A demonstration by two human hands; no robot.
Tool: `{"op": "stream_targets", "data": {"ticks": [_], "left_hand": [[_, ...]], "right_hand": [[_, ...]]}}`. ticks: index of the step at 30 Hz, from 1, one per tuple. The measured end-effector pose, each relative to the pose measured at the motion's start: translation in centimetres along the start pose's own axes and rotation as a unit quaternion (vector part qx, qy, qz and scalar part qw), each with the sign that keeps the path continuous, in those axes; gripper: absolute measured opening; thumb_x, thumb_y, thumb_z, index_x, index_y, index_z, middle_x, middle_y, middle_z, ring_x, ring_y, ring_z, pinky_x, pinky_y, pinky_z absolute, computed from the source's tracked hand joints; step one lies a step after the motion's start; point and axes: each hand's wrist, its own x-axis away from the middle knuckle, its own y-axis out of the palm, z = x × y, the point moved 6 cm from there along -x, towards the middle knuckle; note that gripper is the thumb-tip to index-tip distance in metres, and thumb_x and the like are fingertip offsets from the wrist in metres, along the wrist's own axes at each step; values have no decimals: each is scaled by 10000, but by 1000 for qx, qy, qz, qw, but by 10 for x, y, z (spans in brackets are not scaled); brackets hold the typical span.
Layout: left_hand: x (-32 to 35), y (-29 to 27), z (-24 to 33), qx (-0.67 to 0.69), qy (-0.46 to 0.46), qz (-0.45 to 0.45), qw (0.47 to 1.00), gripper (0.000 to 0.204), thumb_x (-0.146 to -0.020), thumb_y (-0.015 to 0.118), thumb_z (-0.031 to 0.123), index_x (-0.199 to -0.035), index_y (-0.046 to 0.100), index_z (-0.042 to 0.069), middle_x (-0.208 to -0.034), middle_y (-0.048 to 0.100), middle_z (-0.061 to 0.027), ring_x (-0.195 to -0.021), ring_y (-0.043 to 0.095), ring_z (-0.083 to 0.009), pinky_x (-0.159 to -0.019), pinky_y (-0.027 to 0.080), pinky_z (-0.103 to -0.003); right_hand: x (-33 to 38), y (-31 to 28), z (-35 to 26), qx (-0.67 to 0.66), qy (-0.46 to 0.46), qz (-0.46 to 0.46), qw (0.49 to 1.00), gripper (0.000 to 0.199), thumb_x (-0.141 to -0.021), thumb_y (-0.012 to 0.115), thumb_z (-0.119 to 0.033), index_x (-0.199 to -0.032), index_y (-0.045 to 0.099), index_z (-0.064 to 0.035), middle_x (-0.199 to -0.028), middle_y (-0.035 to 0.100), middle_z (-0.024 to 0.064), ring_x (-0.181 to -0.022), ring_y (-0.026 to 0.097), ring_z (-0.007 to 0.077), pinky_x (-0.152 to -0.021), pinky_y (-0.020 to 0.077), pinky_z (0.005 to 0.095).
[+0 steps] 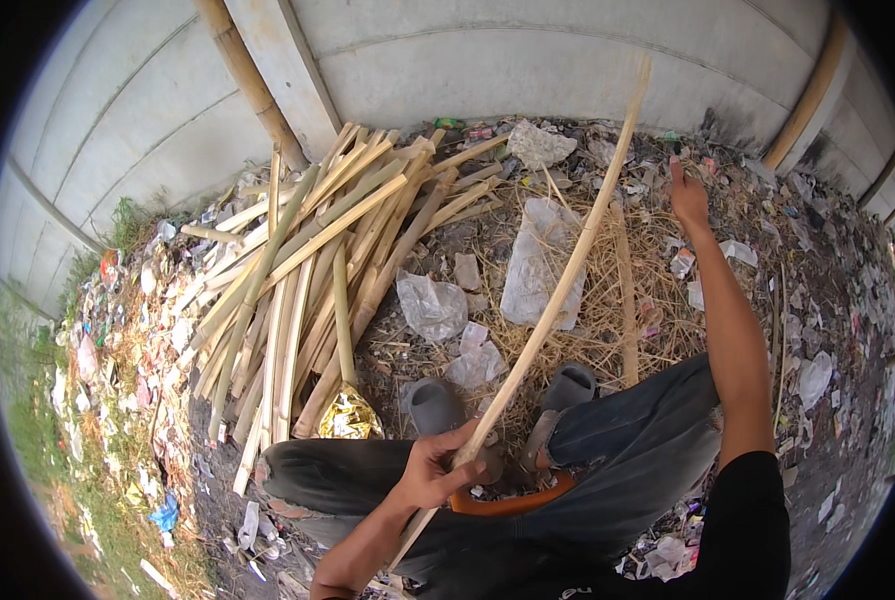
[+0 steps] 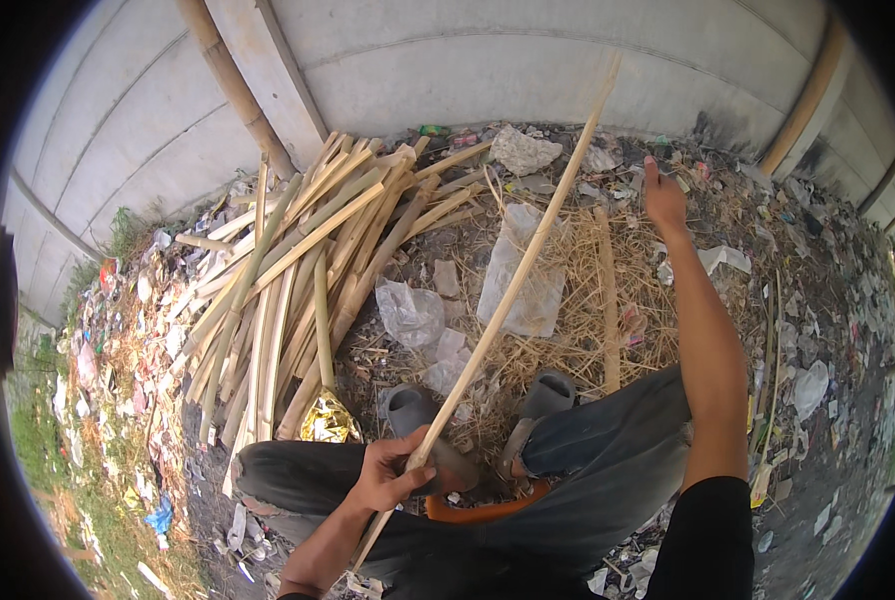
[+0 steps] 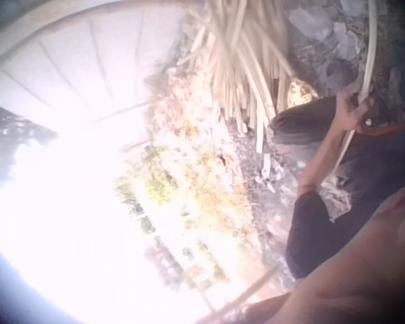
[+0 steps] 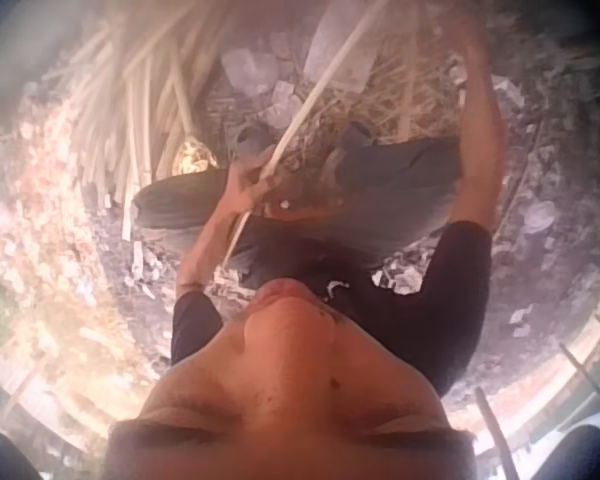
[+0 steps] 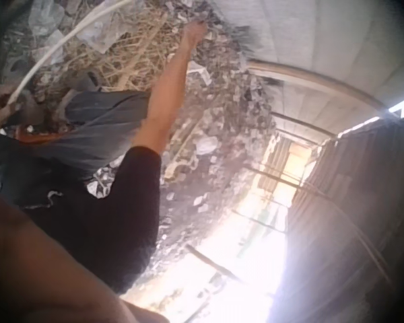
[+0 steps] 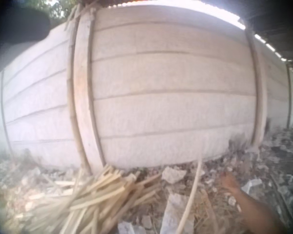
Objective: The person sits on a small stool and uses a blue utility knife to split long bamboo poles into thin strips. They hold the pole vertically and slice downwards, separating the material into usable slats which are then placed on a pile.
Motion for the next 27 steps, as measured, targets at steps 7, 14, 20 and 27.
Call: {"op": "stream_targets", "data": {"ticks": [7,14,20,27], "left_hand": [[-6,-4,-5,24,-39,31,998,609,-922,688,-12,-1495,485,-54,-1196,646,-28,-1043,543,-76,-919,423,-252],[-11,2,1,-54,25,-9,998,668,-909,717,1,-1516,445,-60,-966,659,-3,-759,589,-47,-663,448,-200],[-22,8,16,-45,-24,-49,998,782,-952,692,48,-1607,269,-24,-1011,682,-53,-790,636,-79,-651,517,-230],[-36,3,25,-34,-22,22,999,662,-1042,575,87,-1620,259,23,-800,603,-12,-627,564,-67,-526,478,-221]], "right_hand": [[91,9,-111,-355,-19,-137,925,622,-1016,526,-604,-1041,664,2,-580,379,-41,-469,334,84,-478,276,289],[140,41,-175,-442,9,-278,853,452,-1002,664,-459,-1030,690,-8,-523,369,-67,-402,321,51,-402,240,274],[184,53,-192,-475,-13,-328,817,421,-978,708,-433,-874,698,-25,-511,458,-36,-404,410,60,-401,288,278],[265,55,-234,-340,-127,-400,842,454,-976,709,-451,-895,715,-4,-587,497,-29,-551,461,91,-528,375,327]]}}
